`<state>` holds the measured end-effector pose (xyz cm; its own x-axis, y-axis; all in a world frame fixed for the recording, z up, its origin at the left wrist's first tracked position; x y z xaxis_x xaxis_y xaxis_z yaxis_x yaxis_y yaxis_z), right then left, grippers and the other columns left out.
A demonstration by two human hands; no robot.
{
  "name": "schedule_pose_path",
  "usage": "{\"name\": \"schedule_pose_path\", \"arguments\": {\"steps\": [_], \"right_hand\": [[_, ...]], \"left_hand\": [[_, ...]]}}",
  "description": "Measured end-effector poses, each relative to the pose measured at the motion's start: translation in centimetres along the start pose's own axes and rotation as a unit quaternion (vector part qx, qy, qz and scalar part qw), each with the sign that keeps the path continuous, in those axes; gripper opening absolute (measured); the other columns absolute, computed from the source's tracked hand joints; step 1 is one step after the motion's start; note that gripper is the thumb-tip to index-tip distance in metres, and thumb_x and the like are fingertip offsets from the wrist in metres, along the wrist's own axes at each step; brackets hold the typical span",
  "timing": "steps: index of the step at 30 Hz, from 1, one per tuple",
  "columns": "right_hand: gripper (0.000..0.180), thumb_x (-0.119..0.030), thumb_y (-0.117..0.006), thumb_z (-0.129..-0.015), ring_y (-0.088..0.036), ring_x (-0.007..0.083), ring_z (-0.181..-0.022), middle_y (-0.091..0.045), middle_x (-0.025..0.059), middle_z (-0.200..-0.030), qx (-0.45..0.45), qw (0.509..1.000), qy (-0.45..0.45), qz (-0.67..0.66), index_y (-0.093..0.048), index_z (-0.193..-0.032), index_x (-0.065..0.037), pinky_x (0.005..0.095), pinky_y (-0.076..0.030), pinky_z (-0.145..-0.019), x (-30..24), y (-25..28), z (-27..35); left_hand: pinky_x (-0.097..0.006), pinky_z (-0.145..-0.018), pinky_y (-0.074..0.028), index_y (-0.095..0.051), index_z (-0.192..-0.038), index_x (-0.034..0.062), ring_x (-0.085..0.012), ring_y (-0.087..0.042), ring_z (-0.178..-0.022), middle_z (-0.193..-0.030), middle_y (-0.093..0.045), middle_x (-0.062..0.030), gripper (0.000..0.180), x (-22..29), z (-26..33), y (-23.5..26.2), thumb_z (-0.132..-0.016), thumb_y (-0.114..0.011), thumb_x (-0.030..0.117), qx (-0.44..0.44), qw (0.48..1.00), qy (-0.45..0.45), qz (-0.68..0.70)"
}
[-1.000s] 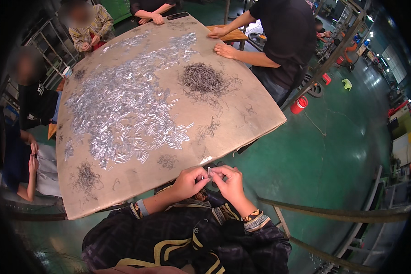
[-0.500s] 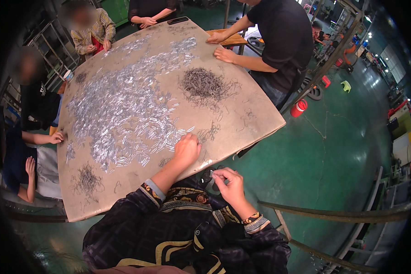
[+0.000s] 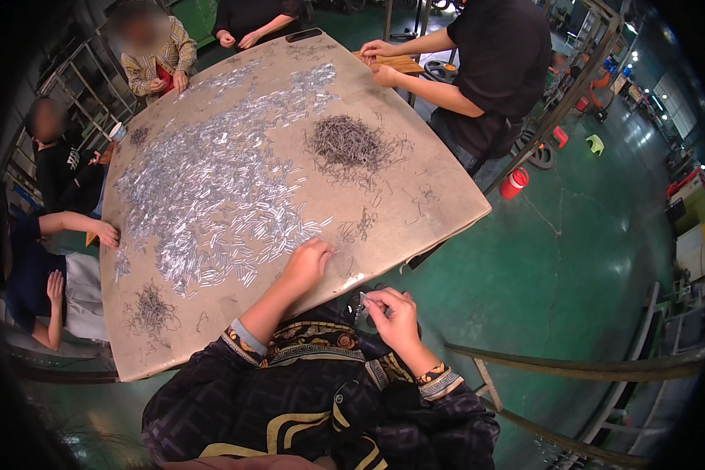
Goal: The person sits at a large table and repeatedly picks up small metallic pieces and dark wire-like items, joining them by hand. They occasionally lift the assembled chain to inspect it before continuing the repetitive assembly process.
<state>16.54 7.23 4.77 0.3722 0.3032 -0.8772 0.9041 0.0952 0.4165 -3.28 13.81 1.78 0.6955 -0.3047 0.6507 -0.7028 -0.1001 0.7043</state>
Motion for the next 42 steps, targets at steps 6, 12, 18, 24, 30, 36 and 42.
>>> {"name": "schedule_pose_path", "arguments": {"steps": [6, 12, 18, 24, 30, 36, 42], "right_hand": [[0.006, -0.002, -0.070, -0.080, -0.056, 0.0107, -0.060, -0.064, 0.0053, -0.071, -0.005, 1.000, -0.007, -0.007, -0.069, -0.085, 0.001, 0.0247, -0.043, -0.054, -0.5, -0.5, -0.4], [0.005, -0.009, -0.071, -0.082, -0.053, 0.0102, -0.056, -0.059, -0.0001, -0.070, -0.022, 0.998, -0.058, -0.022, -0.069, -0.086, -0.005, 0.0292, -0.039, -0.070, -0.2, -0.9, -0.2], [0.006, -0.007, -0.071, -0.081, -0.054, 0.0102, -0.057, -0.060, 0.0014, -0.069, -0.035, 0.999, -0.011, 0.010, -0.070, -0.086, -0.004, 0.0263, -0.041, -0.064, -0.4, -1.1, -0.4], [0.005, -0.005, -0.070, -0.079, -0.056, 0.0120, -0.058, -0.061, 0.0040, -0.067, -0.024, 0.995, 0.023, -0.089, -0.070, -0.082, -0.001, 0.0258, -0.044, -0.055, 0.7, -0.6, -1.8], [0.014, -0.013, -0.071, -0.079, -0.061, 0.0232, -0.065, -0.063, 0.0122, -0.074, -0.053, 0.997, -0.001, 0.053, -0.071, -0.088, -0.002, 0.0320, -0.048, -0.061, 2.1, -4.2, -6.6], [0.020, -0.019, -0.073, -0.077, -0.062, 0.0320, -0.089, -0.066, 0.0121, -0.087, -0.099, 0.972, 0.076, 0.200, -0.071, -0.091, -0.006, 0.0417, -0.047, -0.080, 3.2, -10.5, -11.2], [0.014, -0.017, -0.073, -0.075, -0.062, 0.0321, -0.087, -0.067, 0.0119, -0.084, -0.065, 0.956, 0.086, 0.273, -0.070, -0.084, -0.006, 0.0430, -0.047, -0.081, 3.1, -13.1, -13.2]], "left_hand": [[-0.023, -0.059, -0.048, -0.062, -0.090, 0.0008, -0.0083, -0.059, -0.064, -0.076, -0.064, -0.0021, 0.005, 3.7, 3.3, 0.7, -0.088, -0.064, 0.004, -0.122, 0.930, 0.119, 0.325], [-0.018, -0.062, -0.047, -0.063, -0.092, 0.0000, -0.0031, -0.059, -0.068, -0.080, -0.066, -0.0010, 0.005, 4.7, 4.6, -1.0, -0.088, -0.065, 0.000, -0.145, 0.855, 0.151, 0.474], [-0.017, -0.061, -0.044, -0.059, -0.096, 0.0020, -0.0009, -0.055, -0.070, -0.091, -0.067, -0.0011, 0.007, 4.5, 5.0, -1.2, -0.090, -0.062, 0.001, -0.112, 0.880, 0.102, 0.450], [-0.020, -0.058, -0.041, -0.055, -0.097, 0.0040, -0.0022, -0.046, -0.062, -0.098, -0.067, -0.0025, 0.009, 7.5, 5.1, 1.3, -0.090, -0.059, 0.000, -0.055, 0.950, -0.040, 0.306], [-0.033, -0.072, -0.048, -0.051, -0.092, 0.0039, -0.0236, -0.059, -0.082, -0.093, -0.063, -0.0103, 0.012, 7.8, 5.7, 1.0, -0.086, -0.060, -0.002, -0.047, 0.962, -0.120, 0.240], [-0.039, -0.079, -0.048, -0.051, -0.092, 0.0044, -0.0306, -0.059, -0.087, -0.092, -0.062, -0.0120, 0.016, 8.3, 6.6, 1.0, -0.083, -0.063, -0.001, -0.053, 0.964, -0.152, 0.210], [-0.039, -0.081, -0.047, -0.052, -0.093, 0.0041, -0.0314, -0.060, -0.089, -0.093, -0.062, -0.0121, 0.016, 8.4, 7.0, 0.7, -0.083, -0.063, 0.000, -0.057, 0.965, -0.159, 0.201]]}}
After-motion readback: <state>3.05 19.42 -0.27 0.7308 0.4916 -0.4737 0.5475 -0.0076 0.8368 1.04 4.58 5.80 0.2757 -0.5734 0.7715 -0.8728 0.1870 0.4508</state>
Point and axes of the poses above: each hand's wrist, its own z-axis away from the middle knuckle, its own y-axis out of the back of the hand, x = y × z, the point moved 7 cm from there along -z, towards the middle knuckle
